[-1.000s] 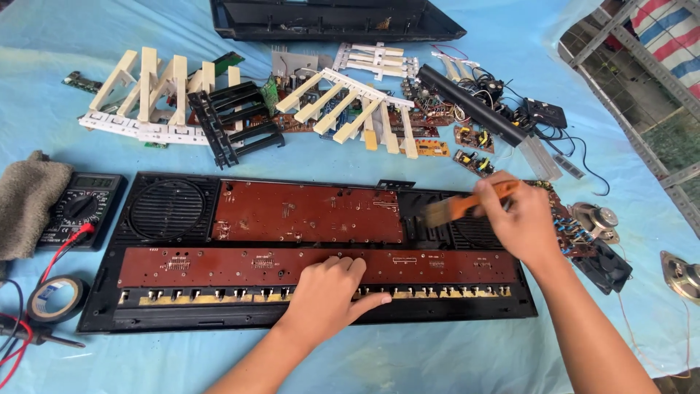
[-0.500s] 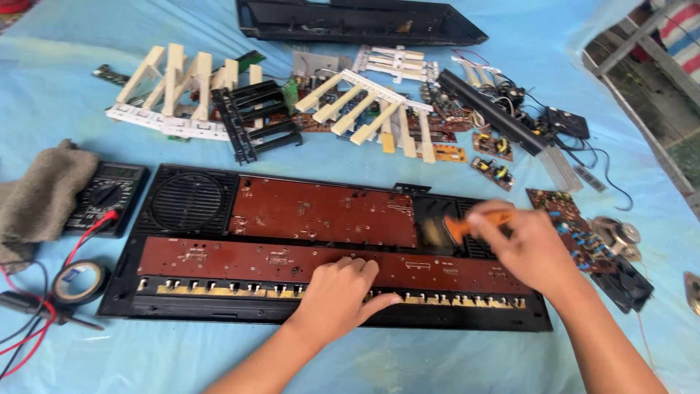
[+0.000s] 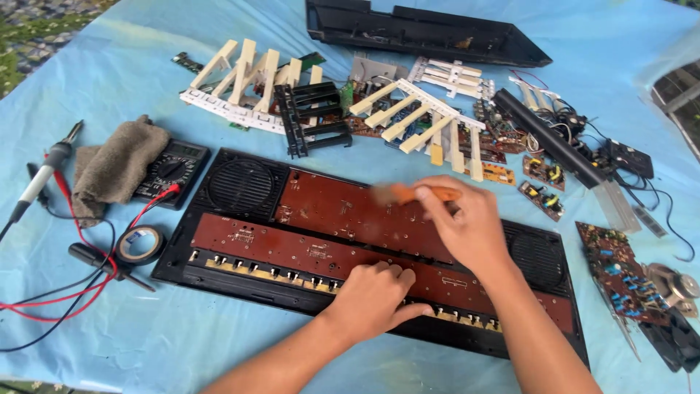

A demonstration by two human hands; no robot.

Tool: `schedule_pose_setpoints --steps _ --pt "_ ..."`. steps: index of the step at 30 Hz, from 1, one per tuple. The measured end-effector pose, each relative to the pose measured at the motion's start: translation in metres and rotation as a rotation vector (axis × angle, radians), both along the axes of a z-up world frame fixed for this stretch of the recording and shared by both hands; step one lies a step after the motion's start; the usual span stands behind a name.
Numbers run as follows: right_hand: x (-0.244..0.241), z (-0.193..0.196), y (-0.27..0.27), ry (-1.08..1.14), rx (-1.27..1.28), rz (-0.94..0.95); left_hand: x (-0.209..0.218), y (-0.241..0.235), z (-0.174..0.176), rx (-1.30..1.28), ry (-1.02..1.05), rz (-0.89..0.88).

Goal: The person cleans a disassembled electronic device using a brush and a screwdriver. They brush dust off a circuit board and the device's chassis, then use a screwdriver to remove small debris from the chassis.

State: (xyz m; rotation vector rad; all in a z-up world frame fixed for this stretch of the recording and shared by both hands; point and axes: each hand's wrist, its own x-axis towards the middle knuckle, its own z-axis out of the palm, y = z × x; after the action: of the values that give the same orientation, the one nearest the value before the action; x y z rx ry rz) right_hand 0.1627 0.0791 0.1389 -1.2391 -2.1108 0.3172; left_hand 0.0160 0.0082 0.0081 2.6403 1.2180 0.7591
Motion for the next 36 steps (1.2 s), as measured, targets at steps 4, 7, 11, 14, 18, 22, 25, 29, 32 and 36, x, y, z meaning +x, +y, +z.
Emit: schedule_pose_setpoints --steps 4,7,11,14,18,22,25,29,32,36 --pt "-0.039 0.010 0.010 -0.181 -0.535 -0.043 -0.001 0.001 0.000 -0.017 0.016 0.003" --pt "-0.049 -0.006 0.025 -0.285 0.060 -0.008 -0.001 0.001 0.000 -0.013 -0.008 -0.023" --pt "-0.078 -0.003 0.028 -0.119 -0.268 0.143 0.001 0.000 -0.005 0.021 -0.004 0.006" --pt "-0.092 -0.008 0.035 -0.062 -0.170 0.178 0.003 -0.001 -0.009 0.033 -0.011 0.015" --pt "-0.115 -0.016 0.041 -0.077 -0.305 0.125 0.005 0.001 -0.012 0.032 -0.030 0.015" --pt "-0.128 -0.016 0.044 0.128 -0.135 0.193 0.007 0.003 -0.013 0.028 0.000 0.025" --pt "-0.134 -0.023 0.049 -0.094 -0.341 0.126 0.009 0.002 -0.019 0.024 -0.052 -0.010" --pt "-0.136 -0.030 0.050 0.094 0.002 0.159 0.011 0.004 -0.025 0.039 -0.028 0.010" --pt "-0.135 -0.044 0.049 0.141 -0.114 0.184 0.012 0.006 -0.033 0.040 -0.039 -0.006" --pt "-0.122 -0.046 0.043 0.282 0.041 0.039 0.009 0.006 -0.027 0.046 -0.060 -0.019"
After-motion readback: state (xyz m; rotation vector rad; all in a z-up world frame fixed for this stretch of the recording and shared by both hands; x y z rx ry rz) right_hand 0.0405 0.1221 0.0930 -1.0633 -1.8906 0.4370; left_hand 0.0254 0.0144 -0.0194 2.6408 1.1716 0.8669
